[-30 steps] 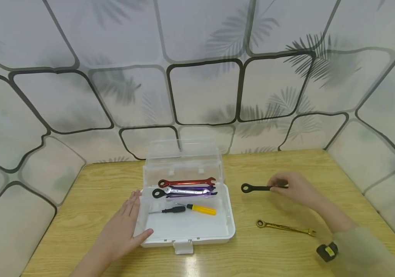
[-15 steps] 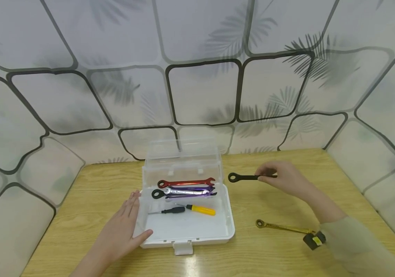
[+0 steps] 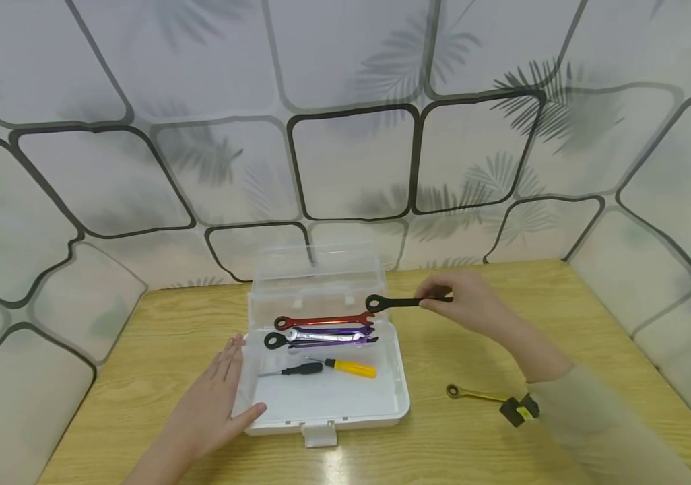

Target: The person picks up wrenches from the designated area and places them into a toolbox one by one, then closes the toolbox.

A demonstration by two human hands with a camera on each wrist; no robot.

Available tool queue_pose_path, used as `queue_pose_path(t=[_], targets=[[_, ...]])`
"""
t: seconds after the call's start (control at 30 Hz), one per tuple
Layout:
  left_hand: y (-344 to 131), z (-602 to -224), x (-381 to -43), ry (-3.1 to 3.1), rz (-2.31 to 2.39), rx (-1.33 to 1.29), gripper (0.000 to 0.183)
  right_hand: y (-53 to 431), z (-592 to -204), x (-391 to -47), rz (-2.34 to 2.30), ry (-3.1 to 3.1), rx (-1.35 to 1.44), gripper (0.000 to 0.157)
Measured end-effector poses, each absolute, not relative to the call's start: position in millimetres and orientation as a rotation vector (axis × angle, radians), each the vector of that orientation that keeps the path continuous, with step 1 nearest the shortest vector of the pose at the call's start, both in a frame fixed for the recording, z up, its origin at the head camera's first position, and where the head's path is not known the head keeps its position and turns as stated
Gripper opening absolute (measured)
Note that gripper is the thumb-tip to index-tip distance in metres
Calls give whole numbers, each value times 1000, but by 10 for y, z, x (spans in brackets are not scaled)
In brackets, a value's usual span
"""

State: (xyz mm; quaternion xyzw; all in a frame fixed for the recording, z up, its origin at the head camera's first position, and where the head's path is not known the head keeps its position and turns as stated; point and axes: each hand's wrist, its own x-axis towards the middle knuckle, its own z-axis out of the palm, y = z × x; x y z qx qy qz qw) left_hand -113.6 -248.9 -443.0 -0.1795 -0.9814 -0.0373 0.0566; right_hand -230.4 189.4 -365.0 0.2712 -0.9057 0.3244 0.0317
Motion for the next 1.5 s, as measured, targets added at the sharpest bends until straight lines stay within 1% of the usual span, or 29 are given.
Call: queue_pose_path(t=[0.23, 0.57, 0.93, 1.5], targets=[[-2501, -4425, -1126, -2953, -119, -559, 105, 1612, -3581, -2312, 1034, -2757, 880, 7], [-2494, -4447, -1143, -2970, -134, -540, 104, 1275, -3629, -2393, 1125, -2735, 956, 9], [-2495, -4450, -1143, -2950, -135, -550, 105, 936, -3642, -2393, 1227, -2786, 921, 9], [-2503, -4452, -1138, -2934, -152, -554, 106, 442, -3735, -2384, 1103, -2868, 995, 10]])
